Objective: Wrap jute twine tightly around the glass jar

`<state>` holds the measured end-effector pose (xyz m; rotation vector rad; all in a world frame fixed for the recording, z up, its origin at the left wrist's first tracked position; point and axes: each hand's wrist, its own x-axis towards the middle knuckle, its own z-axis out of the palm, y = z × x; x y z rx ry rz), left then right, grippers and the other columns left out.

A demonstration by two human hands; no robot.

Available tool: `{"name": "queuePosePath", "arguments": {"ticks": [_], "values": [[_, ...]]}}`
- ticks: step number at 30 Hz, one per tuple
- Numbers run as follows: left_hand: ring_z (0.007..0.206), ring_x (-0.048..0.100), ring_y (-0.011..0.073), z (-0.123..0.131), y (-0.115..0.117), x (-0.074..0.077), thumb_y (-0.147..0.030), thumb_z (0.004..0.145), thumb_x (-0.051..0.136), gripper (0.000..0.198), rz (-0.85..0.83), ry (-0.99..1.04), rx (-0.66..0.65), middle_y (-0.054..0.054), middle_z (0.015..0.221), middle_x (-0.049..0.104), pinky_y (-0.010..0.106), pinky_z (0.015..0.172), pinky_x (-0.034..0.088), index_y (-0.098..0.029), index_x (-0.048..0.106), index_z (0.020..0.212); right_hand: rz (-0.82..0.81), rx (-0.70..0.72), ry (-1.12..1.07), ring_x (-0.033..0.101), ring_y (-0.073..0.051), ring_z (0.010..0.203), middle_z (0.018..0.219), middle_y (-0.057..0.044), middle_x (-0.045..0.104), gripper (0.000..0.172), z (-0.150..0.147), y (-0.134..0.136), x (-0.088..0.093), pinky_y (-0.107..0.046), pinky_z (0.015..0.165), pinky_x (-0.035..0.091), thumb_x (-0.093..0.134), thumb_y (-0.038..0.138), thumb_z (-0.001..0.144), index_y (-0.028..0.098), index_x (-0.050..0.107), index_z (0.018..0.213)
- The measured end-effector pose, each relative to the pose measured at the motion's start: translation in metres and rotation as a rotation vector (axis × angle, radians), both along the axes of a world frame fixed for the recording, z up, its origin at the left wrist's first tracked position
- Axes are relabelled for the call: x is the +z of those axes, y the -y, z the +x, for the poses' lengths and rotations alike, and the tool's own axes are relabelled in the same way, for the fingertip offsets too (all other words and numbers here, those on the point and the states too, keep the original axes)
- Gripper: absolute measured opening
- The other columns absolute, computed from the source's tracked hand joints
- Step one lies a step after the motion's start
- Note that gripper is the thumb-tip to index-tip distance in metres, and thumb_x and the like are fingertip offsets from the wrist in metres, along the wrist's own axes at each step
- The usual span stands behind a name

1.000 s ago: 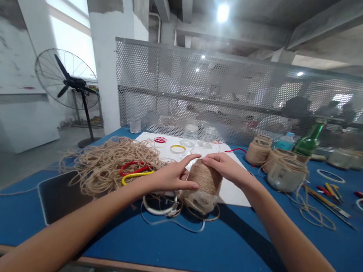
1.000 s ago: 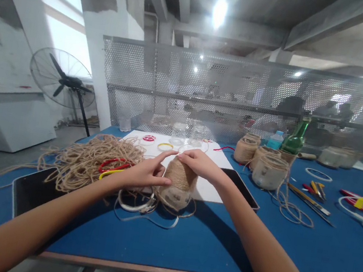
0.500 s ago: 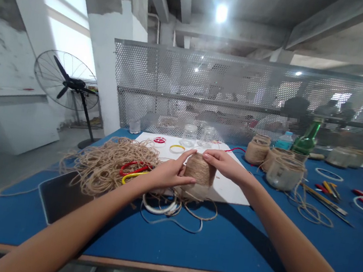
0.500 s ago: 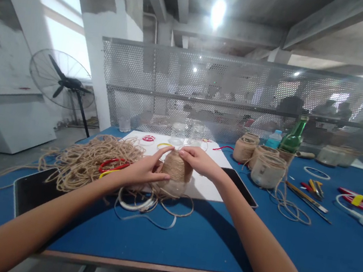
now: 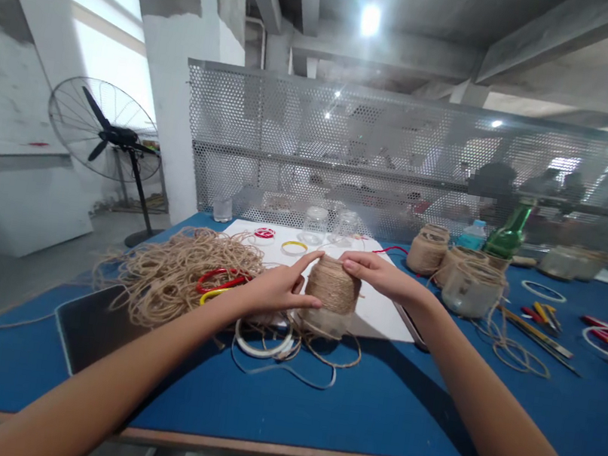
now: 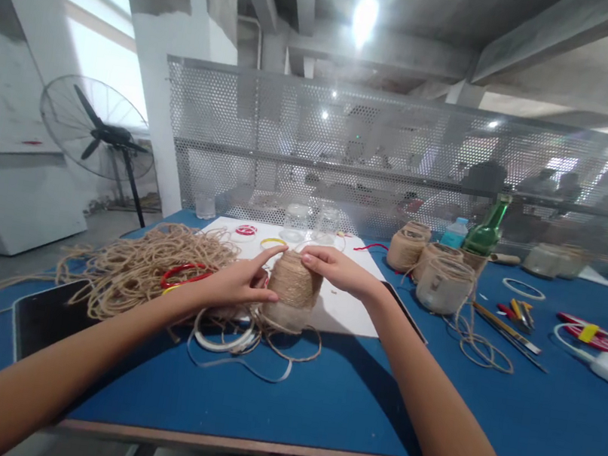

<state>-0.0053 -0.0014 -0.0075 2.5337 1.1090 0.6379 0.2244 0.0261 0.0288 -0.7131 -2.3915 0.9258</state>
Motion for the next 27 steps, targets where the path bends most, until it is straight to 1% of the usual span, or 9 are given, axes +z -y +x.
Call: {"name": "queuePosePath", "arguments": {"ticks": [3, 6, 9, 12, 16, 19, 22, 25, 27], "values": [[0.051, 0.045, 0.0112, -0.001, 0.0, 0.001, -0.05, 0.077, 0.054, 0.079, 0.021, -0.021, 0.01, -0.006, 0.056, 0.047, 0.02, 0.051, 0.028, -0.02, 0.012, 0.137, 0.052, -0.023, 0.024, 0.042, -0.012, 0.068, 0.072, -0.001, 0.045, 0.039, 0.0, 0.0, 0.001, -0.024, 0.06, 0.035, 0.035, 0.05, 0.085, 0.015, 0.051, 0.08], [0.048, 0.044, 0.0106, -0.001, 0.0, 0.002, -0.049, 0.077, 0.054, 0.078, 0.012, -0.003, 0.001, -0.008, 0.053, 0.044, 0.02, 0.05, 0.028, -0.018, 0.015, 0.136, 0.139, -0.065, 0.075, 0.041, -0.012, 0.066, 0.069, 0.0, 0.046, 0.041, -0.002, -0.002, 0.001, -0.025, 0.06, 0.033, 0.034, 0.052, 0.085, 0.016, 0.052, 0.074], [0.047, 0.043, 0.0107, -0.001, 0.001, 0.002, -0.049, 0.076, 0.055, 0.077, -0.015, 0.035, -0.018, -0.008, 0.051, 0.043, 0.021, 0.05, 0.028, -0.017, 0.017, 0.135, 0.256, -0.186, 0.11, 0.04, -0.012, 0.062, 0.062, 0.0, 0.045, 0.044, -0.003, -0.003, 0.001, -0.027, 0.061, 0.032, 0.031, 0.052, 0.085, 0.017, 0.047, 0.063], [0.048, 0.044, 0.0112, 0.001, 0.002, 0.002, -0.049, 0.076, 0.056, 0.079, -0.027, 0.055, -0.017, -0.007, 0.052, 0.044, 0.022, 0.05, 0.029, -0.019, 0.015, 0.136, 0.335, -0.308, 0.141, 0.04, -0.012, 0.059, 0.059, 0.0, 0.046, 0.048, -0.005, -0.001, 0.003, -0.029, 0.063, 0.031, 0.028, 0.053, 0.086, 0.017, 0.045, 0.058], [0.048, 0.046, 0.0117, 0.005, 0.005, 0.002, -0.049, 0.076, 0.056, 0.082, -0.017, 0.044, -0.001, -0.007, 0.053, 0.045, 0.021, 0.049, 0.029, -0.02, 0.01, 0.137, 0.297, -0.325, 0.148, 0.045, -0.014, 0.062, 0.063, -0.003, 0.053, 0.048, -0.01, 0.006, 0.005, -0.029, 0.063, 0.033, 0.025, 0.051, 0.087, 0.018, 0.051, 0.064], [0.048, 0.047, 0.0126, 0.009, 0.008, 0.002, -0.052, 0.075, 0.056, 0.082, 0.004, 0.03, 0.027, -0.006, 0.053, 0.047, 0.021, 0.048, 0.029, -0.022, 0.01, 0.137, 0.315, -0.296, 0.138, 0.048, -0.015, 0.069, 0.072, -0.004, 0.058, 0.04, -0.016, 0.011, 0.005, -0.03, 0.067, 0.035, 0.03, 0.046, 0.088, 0.018, 0.056, 0.075], [0.05, 0.049, 0.0144, 0.013, 0.011, 0.002, -0.057, 0.074, 0.053, 0.082, 0.048, 0.005, 0.094, -0.004, 0.055, 0.05, 0.023, 0.049, 0.03, -0.021, 0.013, 0.136, 0.311, -0.313, 0.134, 0.051, -0.017, 0.075, 0.079, -0.006, 0.061, 0.032, -0.021, 0.012, 0.003, -0.031, 0.07, 0.036, 0.036, 0.041, 0.087, 0.019, 0.06, 0.083], [0.052, 0.05, 0.0162, 0.017, 0.013, 0.0, -0.062, 0.073, 0.05, 0.083, 0.106, -0.025, 0.171, 0.0, 0.059, 0.053, 0.025, 0.051, 0.032, -0.019, 0.016, 0.136, 0.269, -0.322, 0.099, 0.052, -0.017, 0.077, 0.082, -0.006, 0.062, 0.029, -0.023, 0.014, 0.003, -0.03, 0.071, 0.036, 0.038, 0.037, 0.086, 0.018, 0.06, 0.084], [0.054, 0.051, 0.0173, 0.018, 0.013, -0.001, -0.064, 0.073, 0.048, 0.084, 0.126, -0.043, 0.188, 0.001, 0.061, 0.054, 0.026, 0.052, 0.034, -0.019, 0.015, 0.136, 0.249, -0.33, 0.089, 0.051, -0.016, 0.074, 0.078, -0.005, 0.061, 0.029, -0.023, 0.015, 0.004, -0.029, 0.068, 0.037, 0.038, 0.036, 0.085, 0.018, 0.06, 0.08]]}}
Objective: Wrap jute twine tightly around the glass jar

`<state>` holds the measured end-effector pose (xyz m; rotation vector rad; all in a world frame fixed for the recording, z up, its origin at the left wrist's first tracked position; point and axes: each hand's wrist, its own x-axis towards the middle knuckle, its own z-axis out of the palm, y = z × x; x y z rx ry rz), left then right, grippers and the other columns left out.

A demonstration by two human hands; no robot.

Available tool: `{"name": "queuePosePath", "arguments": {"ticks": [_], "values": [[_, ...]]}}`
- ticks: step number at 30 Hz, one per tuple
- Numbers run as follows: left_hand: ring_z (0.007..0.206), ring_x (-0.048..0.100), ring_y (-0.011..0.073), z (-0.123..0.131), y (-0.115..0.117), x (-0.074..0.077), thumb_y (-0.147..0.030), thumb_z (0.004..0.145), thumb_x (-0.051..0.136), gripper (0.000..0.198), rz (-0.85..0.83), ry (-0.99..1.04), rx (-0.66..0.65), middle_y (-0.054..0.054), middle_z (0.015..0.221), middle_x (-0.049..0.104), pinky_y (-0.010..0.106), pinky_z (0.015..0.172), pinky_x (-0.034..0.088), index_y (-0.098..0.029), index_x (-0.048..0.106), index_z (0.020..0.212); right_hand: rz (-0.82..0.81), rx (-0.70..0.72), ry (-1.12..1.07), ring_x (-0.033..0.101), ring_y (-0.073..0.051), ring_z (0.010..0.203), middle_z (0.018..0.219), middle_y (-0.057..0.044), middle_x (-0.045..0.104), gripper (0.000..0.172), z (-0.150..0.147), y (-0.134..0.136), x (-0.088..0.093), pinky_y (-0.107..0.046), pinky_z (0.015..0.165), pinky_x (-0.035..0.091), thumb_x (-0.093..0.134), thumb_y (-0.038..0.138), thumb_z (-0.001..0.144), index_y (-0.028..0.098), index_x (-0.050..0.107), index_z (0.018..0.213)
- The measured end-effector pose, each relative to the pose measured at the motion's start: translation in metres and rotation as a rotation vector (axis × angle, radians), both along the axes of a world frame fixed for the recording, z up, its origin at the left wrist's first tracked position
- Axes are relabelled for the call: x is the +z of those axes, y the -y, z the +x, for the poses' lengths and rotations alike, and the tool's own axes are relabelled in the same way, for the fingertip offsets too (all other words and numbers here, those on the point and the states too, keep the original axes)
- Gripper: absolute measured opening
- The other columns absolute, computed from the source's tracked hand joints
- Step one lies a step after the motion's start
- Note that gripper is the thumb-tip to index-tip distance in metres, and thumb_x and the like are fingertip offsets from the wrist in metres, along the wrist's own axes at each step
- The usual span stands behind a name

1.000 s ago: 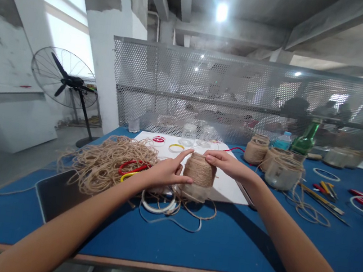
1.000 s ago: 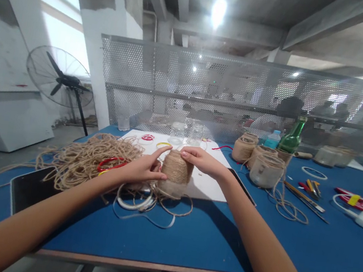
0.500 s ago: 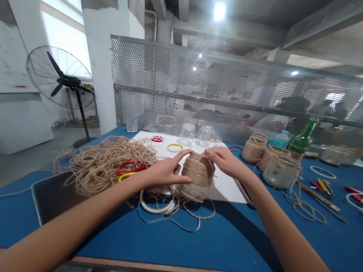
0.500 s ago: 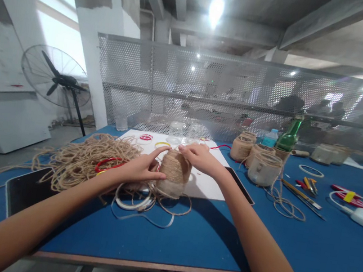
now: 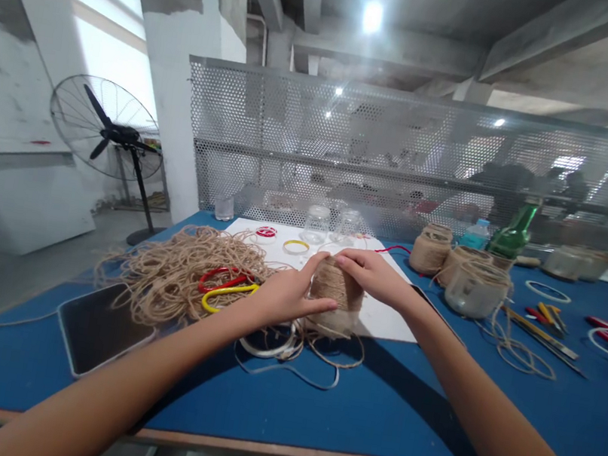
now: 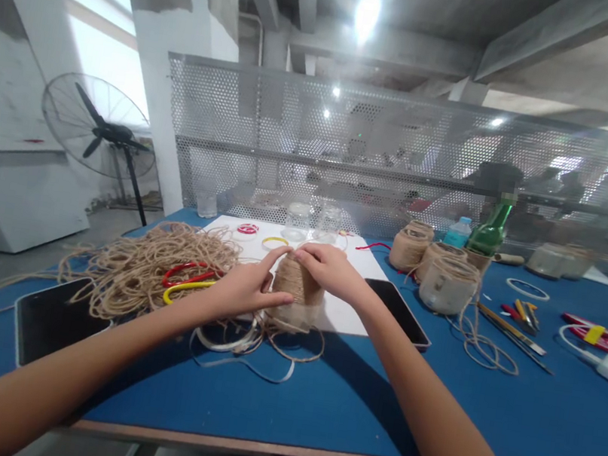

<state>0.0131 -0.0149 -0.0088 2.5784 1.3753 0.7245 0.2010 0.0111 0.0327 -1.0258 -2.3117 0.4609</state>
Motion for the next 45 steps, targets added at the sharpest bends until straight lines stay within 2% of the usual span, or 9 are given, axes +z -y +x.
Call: {"name": "queuePosePath", "arguments": {"ticks": [7, 12, 17, 24, 28, 31, 39, 45], "values": [[0.057, 0.054, 0.0178, -0.002, 0.004, 0.004, -0.06, 0.078, 0.045, 0.083, 0.011, -0.087, -0.03, 0.002, 0.064, 0.057, 0.026, 0.054, 0.036, -0.018, 0.007, 0.138, -0.03, 0.003, -0.011, 0.048, -0.012, 0.065, 0.071, -0.002, 0.057, 0.026, 0.002, 0.003, 0.004, -0.025, 0.061, 0.035, 0.039, 0.032, 0.084, 0.016, 0.057, 0.077], [0.055, 0.051, 0.0146, -0.006, 0.006, 0.011, -0.045, 0.086, 0.039, 0.07, 0.029, -0.12, -0.075, -0.001, 0.063, 0.056, 0.024, 0.053, 0.034, -0.017, 0.002, 0.138, -0.019, 0.02, -0.015, 0.05, -0.013, 0.068, 0.072, -0.003, 0.058, 0.024, 0.004, 0.001, 0.004, -0.026, 0.064, 0.036, 0.04, 0.03, 0.084, 0.016, 0.057, 0.075], [0.053, 0.048, 0.0124, -0.013, 0.002, 0.017, -0.029, 0.09, 0.032, 0.054, 0.07, -0.095, -0.113, -0.003, 0.061, 0.054, 0.023, 0.054, 0.032, -0.02, 0.008, 0.137, -0.048, -0.049, -0.068, 0.049, -0.013, 0.067, 0.071, -0.002, 0.057, 0.026, 0.007, -0.005, -0.002, -0.027, 0.062, 0.034, 0.041, 0.032, 0.083, 0.015, 0.058, 0.073], [0.051, 0.045, 0.0107, -0.025, -0.01, 0.013, -0.038, 0.083, 0.046, 0.063, 0.076, -0.081, -0.154, -0.005, 0.059, 0.049, 0.022, 0.051, 0.029, -0.02, 0.015, 0.135, -0.261, 0.05, -0.217, 0.045, -0.012, 0.062, 0.069, -0.002, 0.053, 0.025, 0.011, -0.012, -0.01, -0.026, 0.057, 0.033, 0.045, 0.037, 0.081, 0.015, 0.057, 0.08], [0.05, 0.043, 0.0099, -0.028, -0.012, 0.012, -0.041, 0.085, 0.043, 0.059, 0.076, -0.082, -0.175, -0.006, 0.058, 0.047, 0.021, 0.051, 0.028, -0.019, 0.018, 0.134, -0.27, 0.103, -0.27, 0.046, -0.013, 0.065, 0.07, -0.002, 0.054, 0.023, 0.012, -0.012, -0.009, -0.026, 0.06, 0.033, 0.046, 0.035, 0.081, 0.014, 0.058, 0.08], [0.051, 0.044, 0.0103, -0.027, -0.013, 0.011, -0.046, 0.083, 0.046, 0.064, 0.08, -0.084, -0.185, -0.006, 0.059, 0.046, 0.022, 0.052, 0.029, -0.019, 0.02, 0.134, -0.268, 0.129, -0.302, 0.045, -0.013, 0.065, 0.068, -0.001, 0.053, 0.023, 0.013, -0.011, -0.008, -0.026, 0.061, 0.033, 0.047, 0.035, 0.081, 0.014, 0.057, 0.076], [0.049, 0.044, 0.011, -0.024, -0.012, 0.011, -0.048, 0.084, 0.043, 0.059, 0.078, -0.089, -0.128, -0.006, 0.056, 0.046, 0.021, 0.05, 0.027, -0.02, 0.023, 0.132, -0.311, 0.165, -0.319, 0.045, -0.013, 0.068, 0.072, -0.001, 0.054, 0.024, 0.016, -0.016, -0.011, -0.027, 0.064, 0.032, 0.048, 0.037, 0.08, 0.015, 0.057, 0.079], [0.049, 0.043, 0.0107, -0.022, -0.012, 0.009, -0.049, 0.083, 0.044, 0.065, 0.013, -0.062, -0.107, -0.006, 0.055, 0.046, 0.021, 0.05, 0.026, -0.019, 0.019, 0.134, -0.36, 0.262, -0.386, 0.048, -0.014, 0.075, 0.078, -0.002, 0.055, 0.022, 0.019, -0.023, -0.017, -0.027, 0.071, 0.034, 0.049, 0.036, 0.081, 0.015, 0.056, 0.083]]}}
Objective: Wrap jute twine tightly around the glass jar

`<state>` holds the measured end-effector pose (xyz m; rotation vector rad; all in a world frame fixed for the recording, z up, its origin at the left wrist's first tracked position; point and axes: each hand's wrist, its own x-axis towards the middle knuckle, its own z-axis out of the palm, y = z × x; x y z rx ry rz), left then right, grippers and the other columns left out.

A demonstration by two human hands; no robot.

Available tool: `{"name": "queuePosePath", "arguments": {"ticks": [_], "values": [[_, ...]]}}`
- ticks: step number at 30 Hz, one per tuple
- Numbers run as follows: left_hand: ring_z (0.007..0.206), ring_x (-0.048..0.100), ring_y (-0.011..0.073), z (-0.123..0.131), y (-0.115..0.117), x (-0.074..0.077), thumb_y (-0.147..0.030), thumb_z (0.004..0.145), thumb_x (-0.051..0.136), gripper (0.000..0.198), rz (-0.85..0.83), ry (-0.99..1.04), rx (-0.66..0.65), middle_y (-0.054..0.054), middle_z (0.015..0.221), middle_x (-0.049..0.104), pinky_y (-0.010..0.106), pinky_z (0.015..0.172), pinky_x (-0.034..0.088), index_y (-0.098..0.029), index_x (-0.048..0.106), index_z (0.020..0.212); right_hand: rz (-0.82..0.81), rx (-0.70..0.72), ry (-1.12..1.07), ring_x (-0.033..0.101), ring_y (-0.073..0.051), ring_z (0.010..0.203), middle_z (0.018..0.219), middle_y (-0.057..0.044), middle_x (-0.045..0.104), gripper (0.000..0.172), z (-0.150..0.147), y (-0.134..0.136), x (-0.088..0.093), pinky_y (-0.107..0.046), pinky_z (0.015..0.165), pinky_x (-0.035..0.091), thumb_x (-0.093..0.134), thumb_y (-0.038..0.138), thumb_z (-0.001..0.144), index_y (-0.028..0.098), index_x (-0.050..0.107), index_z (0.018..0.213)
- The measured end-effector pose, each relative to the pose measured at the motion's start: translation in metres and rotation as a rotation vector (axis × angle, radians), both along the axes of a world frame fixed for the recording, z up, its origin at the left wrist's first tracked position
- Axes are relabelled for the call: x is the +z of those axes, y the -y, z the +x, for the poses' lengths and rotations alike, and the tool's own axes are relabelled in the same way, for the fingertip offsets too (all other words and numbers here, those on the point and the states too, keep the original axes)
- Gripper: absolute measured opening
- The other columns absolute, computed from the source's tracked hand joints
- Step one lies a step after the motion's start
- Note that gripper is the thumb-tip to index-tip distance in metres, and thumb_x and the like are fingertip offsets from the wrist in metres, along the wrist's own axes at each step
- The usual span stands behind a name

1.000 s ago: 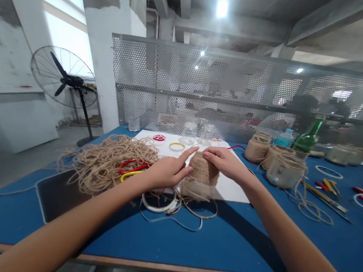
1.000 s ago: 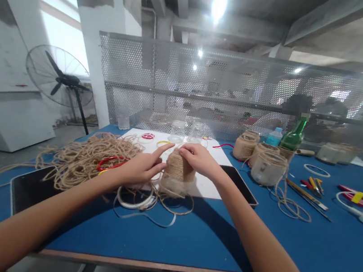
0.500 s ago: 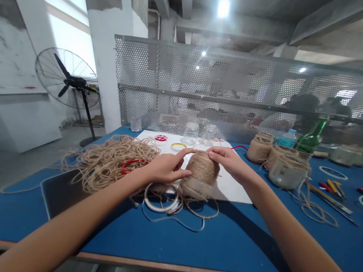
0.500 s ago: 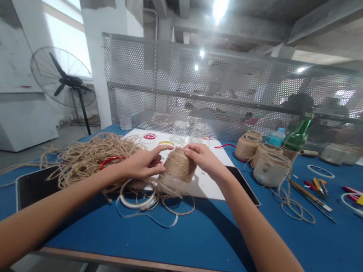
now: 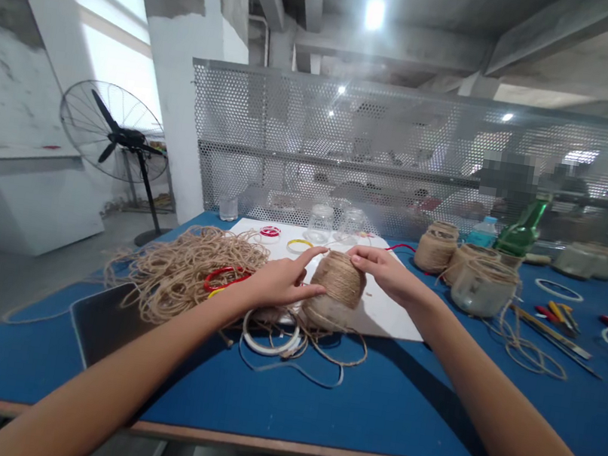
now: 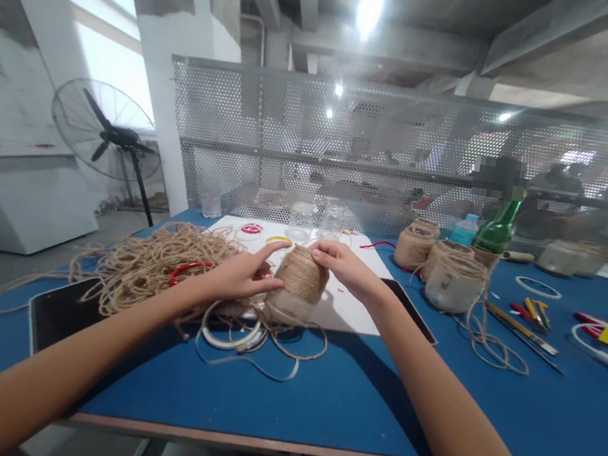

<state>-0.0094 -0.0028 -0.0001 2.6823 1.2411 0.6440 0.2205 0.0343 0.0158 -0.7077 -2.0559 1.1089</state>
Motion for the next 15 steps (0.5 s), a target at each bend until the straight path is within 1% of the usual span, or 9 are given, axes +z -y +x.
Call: {"name": "queuePosePath", "arguments": {"ticks": [3, 8, 11, 15], "values": [[0.049, 0.043, 0.0107, 0.001, -0.0018, -0.0045, -0.05, 0.083, 0.044, 0.069, -0.066, 0.02, -0.025, -0.005, 0.054, 0.045, 0.021, 0.05, 0.027, -0.017, 0.016, 0.136, -0.012, 0.049, 0.002, 0.048, -0.014, 0.076, 0.081, -0.003, 0.055, 0.022, 0.0009, -0.0001, 0.0, -0.027, 0.072, 0.035, 0.049, 0.036, 0.081, 0.016, 0.056, 0.086], [0.051, 0.046, 0.0119, 0.0035, -0.0023, -0.0085, -0.053, 0.077, 0.051, 0.086, -0.106, 0.076, -0.03, -0.006, 0.055, 0.045, 0.021, 0.051, 0.03, -0.014, 0.005, 0.139, -0.014, 0.119, 0.036, 0.048, -0.013, 0.076, 0.083, -0.003, 0.054, 0.022, 0.0018, 0.004, 0.0038, -0.027, 0.071, 0.037, 0.049, 0.037, 0.082, 0.017, 0.056, 0.089], [0.05, 0.045, 0.0119, 0.0052, -0.0004, -0.0084, -0.052, 0.075, 0.055, 0.092, -0.091, 0.109, -0.038, -0.006, 0.055, 0.045, 0.021, 0.051, 0.03, -0.014, 0.0, 0.139, 0.018, 0.121, 0.061, 0.048, -0.014, 0.077, 0.083, -0.003, 0.055, 0.025, 0.0029, 0.0038, 0.0049, -0.027, 0.071, 0.037, 0.05, 0.039, 0.081, 0.016, 0.057, 0.089], [0.05, 0.044, 0.0115, 0.0067, 0.0007, -0.0088, -0.048, 0.076, 0.055, 0.096, -0.087, 0.142, -0.026, -0.007, 0.056, 0.044, 0.021, 0.051, 0.03, -0.011, -0.008, 0.138, 0.044, 0.113, 0.081, 0.048, -0.014, 0.077, 0.084, -0.004, 0.056, 0.028, 0.0051, 0.0022, 0.0052, -0.026, 0.071, 0.037, 0.049, 0.04, 0.082, 0.015, 0.058, 0.092]]}}
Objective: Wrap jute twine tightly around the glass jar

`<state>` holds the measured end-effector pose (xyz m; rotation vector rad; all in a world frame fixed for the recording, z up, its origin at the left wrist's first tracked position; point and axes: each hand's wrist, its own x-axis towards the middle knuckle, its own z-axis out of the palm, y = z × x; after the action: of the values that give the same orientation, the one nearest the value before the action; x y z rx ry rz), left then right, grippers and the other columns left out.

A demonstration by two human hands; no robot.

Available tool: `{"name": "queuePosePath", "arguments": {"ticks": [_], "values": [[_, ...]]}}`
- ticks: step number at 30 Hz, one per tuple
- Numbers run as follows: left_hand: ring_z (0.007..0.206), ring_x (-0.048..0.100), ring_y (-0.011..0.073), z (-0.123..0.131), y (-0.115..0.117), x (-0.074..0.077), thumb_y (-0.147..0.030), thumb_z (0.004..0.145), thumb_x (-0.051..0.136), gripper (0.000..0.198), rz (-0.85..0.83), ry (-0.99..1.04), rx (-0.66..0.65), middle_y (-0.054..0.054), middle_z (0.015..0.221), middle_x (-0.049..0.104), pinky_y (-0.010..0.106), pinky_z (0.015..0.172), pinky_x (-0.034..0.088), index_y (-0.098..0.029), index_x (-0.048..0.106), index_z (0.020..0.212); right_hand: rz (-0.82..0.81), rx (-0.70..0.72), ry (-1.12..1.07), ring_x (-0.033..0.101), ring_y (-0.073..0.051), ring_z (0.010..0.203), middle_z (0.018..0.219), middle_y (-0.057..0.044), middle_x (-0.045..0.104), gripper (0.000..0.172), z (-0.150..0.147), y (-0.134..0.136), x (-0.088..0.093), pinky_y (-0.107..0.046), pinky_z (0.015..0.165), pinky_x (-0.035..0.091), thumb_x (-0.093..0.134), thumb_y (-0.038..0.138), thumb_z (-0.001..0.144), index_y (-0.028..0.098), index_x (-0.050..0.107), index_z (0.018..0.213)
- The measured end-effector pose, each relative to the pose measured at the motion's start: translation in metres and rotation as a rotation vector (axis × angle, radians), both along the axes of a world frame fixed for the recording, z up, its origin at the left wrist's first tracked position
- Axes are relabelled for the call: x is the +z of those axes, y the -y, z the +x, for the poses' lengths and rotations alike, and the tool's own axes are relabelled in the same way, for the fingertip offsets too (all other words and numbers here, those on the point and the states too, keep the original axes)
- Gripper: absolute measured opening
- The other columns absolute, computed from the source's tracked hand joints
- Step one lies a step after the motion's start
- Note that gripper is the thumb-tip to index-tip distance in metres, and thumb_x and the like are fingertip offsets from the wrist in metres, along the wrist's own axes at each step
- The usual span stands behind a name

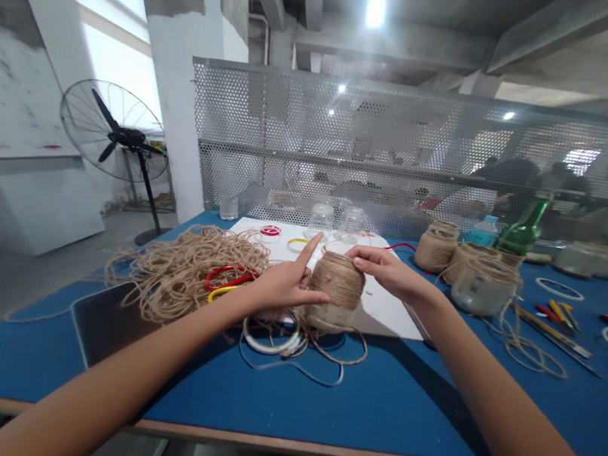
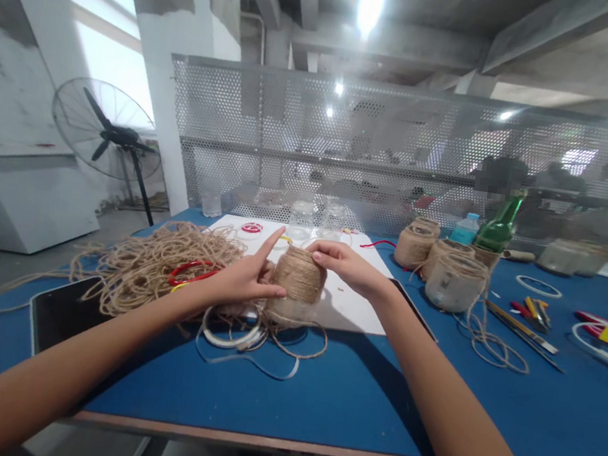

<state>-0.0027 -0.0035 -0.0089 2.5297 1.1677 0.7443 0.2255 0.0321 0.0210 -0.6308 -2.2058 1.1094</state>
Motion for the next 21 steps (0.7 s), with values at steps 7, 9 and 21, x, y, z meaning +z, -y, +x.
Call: {"name": "queuePosePath", "arguments": {"ticks": [7, 9, 21], "values": [[0.054, 0.046, 0.013, -0.002, -0.002, 0.0, -0.053, 0.075, 0.055, 0.091, -0.024, -0.065, -0.013, -0.004, 0.059, 0.048, 0.022, 0.052, 0.03, -0.014, 0.004, 0.14, 0.0, 0.024, 0.037, 0.05, -0.014, 0.077, 0.084, -0.003, 0.055, 0.028, 0.0, 0.004, 0.003, -0.025, 0.068, 0.039, 0.048, 0.042, 0.082, 0.017, 0.056, 0.093], [0.054, 0.046, 0.0129, -0.002, -0.001, 0.001, -0.052, 0.075, 0.055, 0.091, -0.026, -0.061, -0.016, -0.004, 0.059, 0.049, 0.021, 0.052, 0.029, -0.015, 0.004, 0.14, 0.023, 0.014, 0.055, 0.05, -0.014, 0.079, 0.085, -0.003, 0.055, 0.031, -0.001, 0.004, 0.005, -0.026, 0.069, 0.039, 0.047, 0.044, 0.082, 0.017, 0.056, 0.093], [0.05, 0.046, 0.0115, -0.002, 0.002, 0.003, -0.049, 0.072, 0.059, 0.086, -0.049, -0.022, -0.031, -0.007, 0.056, 0.045, 0.019, 0.049, 0.028, -0.019, 0.011, 0.137, 0.1, -0.008, 0.122, 0.052, -0.016, 0.083, 0.09, -0.004, 0.059, 0.032, 0.001, 0.008, 0.011, -0.027, 0.074, 0.038, 0.046, 0.043, 0.083, 0.016, 0.059, 0.096]]}}
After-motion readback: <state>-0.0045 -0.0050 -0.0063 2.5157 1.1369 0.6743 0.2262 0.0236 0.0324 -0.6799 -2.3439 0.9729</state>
